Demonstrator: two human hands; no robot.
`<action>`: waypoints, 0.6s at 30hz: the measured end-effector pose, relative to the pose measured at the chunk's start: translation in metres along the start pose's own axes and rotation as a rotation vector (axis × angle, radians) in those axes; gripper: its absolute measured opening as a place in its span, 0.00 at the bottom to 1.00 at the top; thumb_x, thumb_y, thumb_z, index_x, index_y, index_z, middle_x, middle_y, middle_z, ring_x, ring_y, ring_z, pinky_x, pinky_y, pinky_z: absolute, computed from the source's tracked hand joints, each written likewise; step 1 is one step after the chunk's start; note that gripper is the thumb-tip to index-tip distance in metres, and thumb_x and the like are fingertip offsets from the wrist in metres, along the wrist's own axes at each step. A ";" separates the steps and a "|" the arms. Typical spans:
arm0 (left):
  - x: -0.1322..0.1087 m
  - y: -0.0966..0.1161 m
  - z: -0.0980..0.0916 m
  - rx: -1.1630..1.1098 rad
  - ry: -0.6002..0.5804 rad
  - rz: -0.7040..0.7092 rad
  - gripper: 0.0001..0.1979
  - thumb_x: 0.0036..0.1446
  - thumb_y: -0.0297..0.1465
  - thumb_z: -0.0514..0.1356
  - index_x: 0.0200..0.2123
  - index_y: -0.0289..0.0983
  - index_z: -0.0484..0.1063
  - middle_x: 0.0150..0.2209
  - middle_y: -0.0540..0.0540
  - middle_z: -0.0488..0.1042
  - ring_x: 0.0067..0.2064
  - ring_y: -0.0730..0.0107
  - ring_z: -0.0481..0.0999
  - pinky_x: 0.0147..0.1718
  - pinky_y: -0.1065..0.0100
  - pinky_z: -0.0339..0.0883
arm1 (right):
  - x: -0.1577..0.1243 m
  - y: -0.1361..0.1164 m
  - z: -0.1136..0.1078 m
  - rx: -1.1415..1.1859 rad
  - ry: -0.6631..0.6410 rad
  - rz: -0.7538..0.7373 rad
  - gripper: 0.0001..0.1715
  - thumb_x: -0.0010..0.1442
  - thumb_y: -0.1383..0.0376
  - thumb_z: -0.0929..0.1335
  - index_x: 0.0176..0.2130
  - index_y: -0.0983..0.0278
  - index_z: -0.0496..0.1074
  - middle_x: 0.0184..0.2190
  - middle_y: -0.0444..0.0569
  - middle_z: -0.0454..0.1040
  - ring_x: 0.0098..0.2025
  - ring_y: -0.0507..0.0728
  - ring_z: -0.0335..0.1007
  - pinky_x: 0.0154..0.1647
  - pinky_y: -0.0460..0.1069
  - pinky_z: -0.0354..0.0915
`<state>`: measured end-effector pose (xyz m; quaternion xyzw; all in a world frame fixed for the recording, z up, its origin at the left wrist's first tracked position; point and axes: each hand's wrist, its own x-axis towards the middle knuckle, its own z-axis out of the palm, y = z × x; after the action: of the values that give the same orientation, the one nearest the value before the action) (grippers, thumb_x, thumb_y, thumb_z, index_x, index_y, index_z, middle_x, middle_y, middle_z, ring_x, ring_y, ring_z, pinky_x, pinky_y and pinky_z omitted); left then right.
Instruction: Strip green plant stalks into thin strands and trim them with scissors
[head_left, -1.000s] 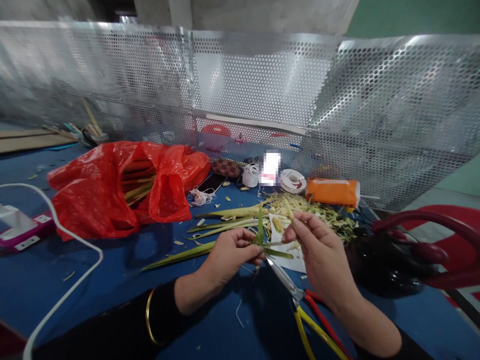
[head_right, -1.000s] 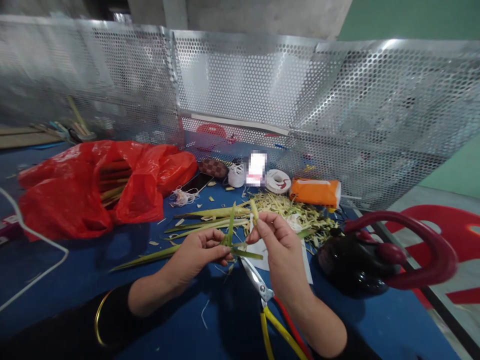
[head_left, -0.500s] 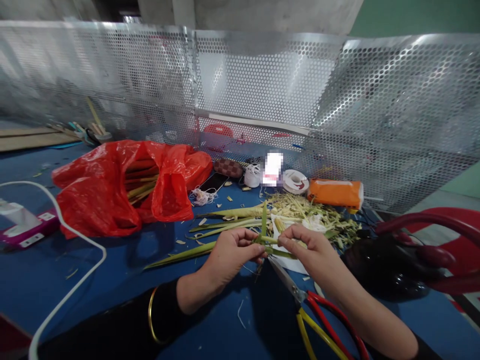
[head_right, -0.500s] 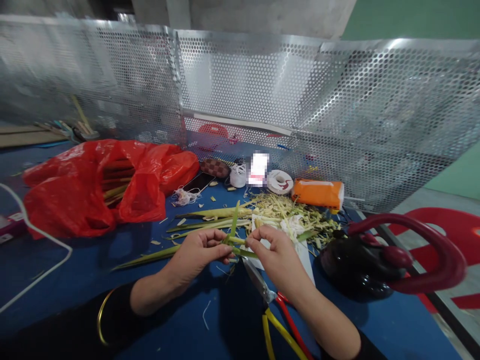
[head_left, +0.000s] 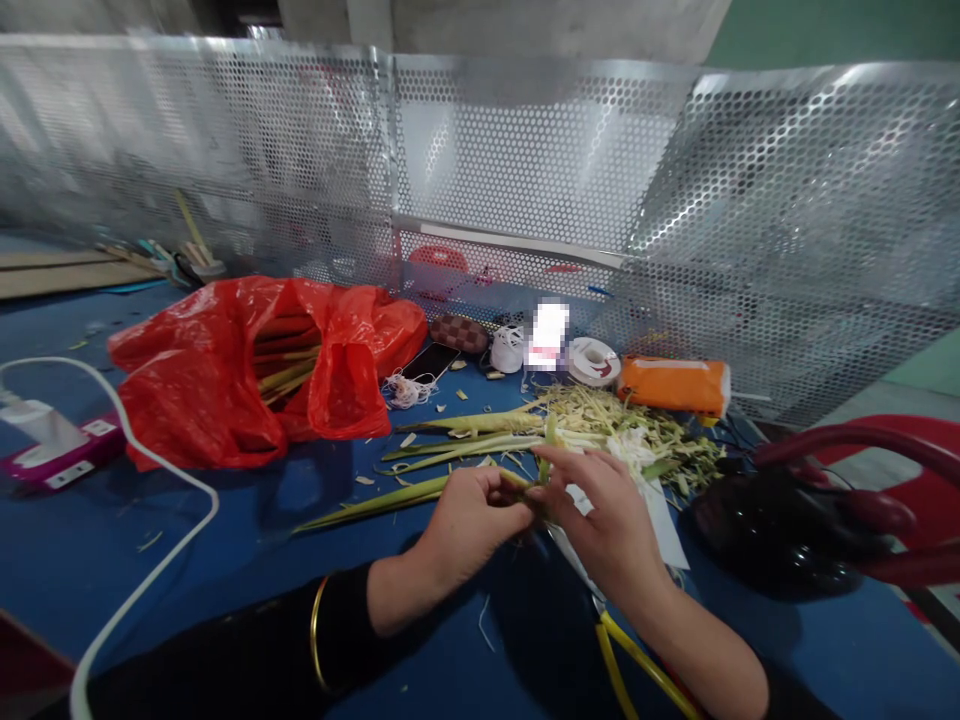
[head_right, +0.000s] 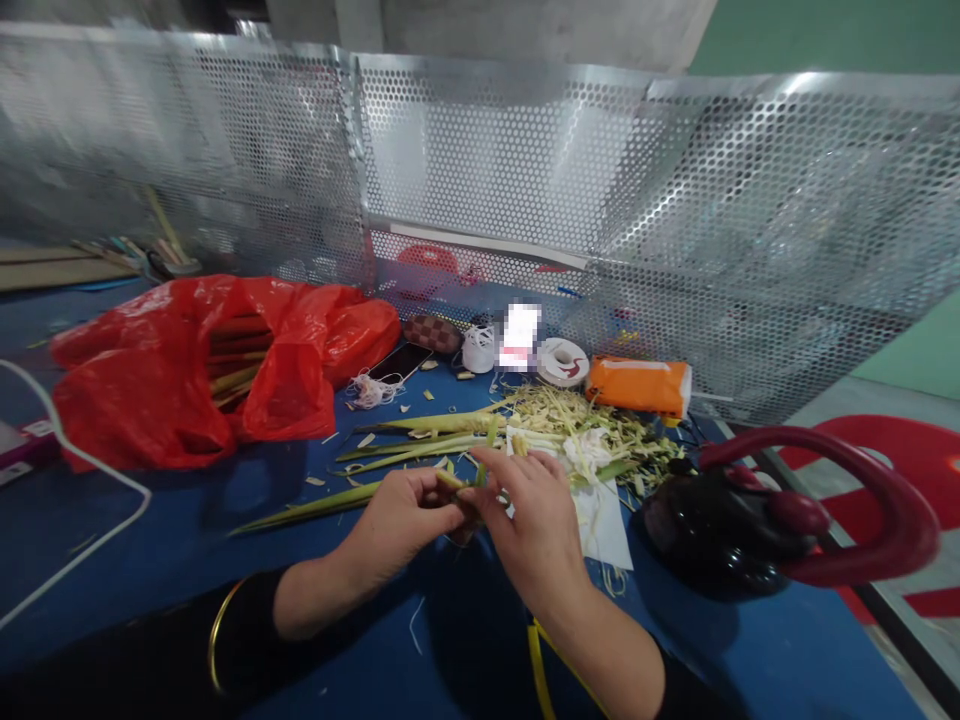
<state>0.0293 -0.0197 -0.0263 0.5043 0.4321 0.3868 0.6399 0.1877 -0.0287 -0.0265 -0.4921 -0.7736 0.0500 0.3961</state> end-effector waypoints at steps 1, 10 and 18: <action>0.000 -0.001 0.000 0.060 0.011 0.030 0.03 0.41 0.27 0.62 0.24 0.34 0.72 0.22 0.50 0.73 0.24 0.73 0.71 0.27 0.70 0.63 | 0.000 0.000 0.000 -0.049 -0.003 -0.061 0.10 0.59 0.63 0.68 0.43 0.57 0.73 0.27 0.44 0.72 0.33 0.57 0.69 0.44 0.56 0.57; -0.002 -0.005 -0.002 0.322 -0.049 0.075 0.05 0.40 0.24 0.58 0.24 0.34 0.74 0.21 0.51 0.72 0.24 0.74 0.68 0.25 0.73 0.59 | 0.005 -0.012 -0.006 0.136 -0.048 0.089 0.07 0.57 0.66 0.68 0.27 0.61 0.73 0.23 0.43 0.69 0.28 0.54 0.65 0.30 0.49 0.59; -0.008 -0.002 -0.002 0.458 -0.359 0.024 0.11 0.43 0.26 0.58 0.30 0.37 0.80 0.26 0.49 0.78 0.26 0.71 0.71 0.27 0.72 0.61 | 0.011 -0.020 -0.022 0.443 -0.050 0.337 0.10 0.60 0.62 0.64 0.28 0.62 0.65 0.18 0.40 0.67 0.19 0.49 0.63 0.22 0.46 0.59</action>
<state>0.0250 -0.0269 -0.0276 0.7012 0.3820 0.1914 0.5707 0.1850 -0.0366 0.0041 -0.5141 -0.6605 0.2951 0.4609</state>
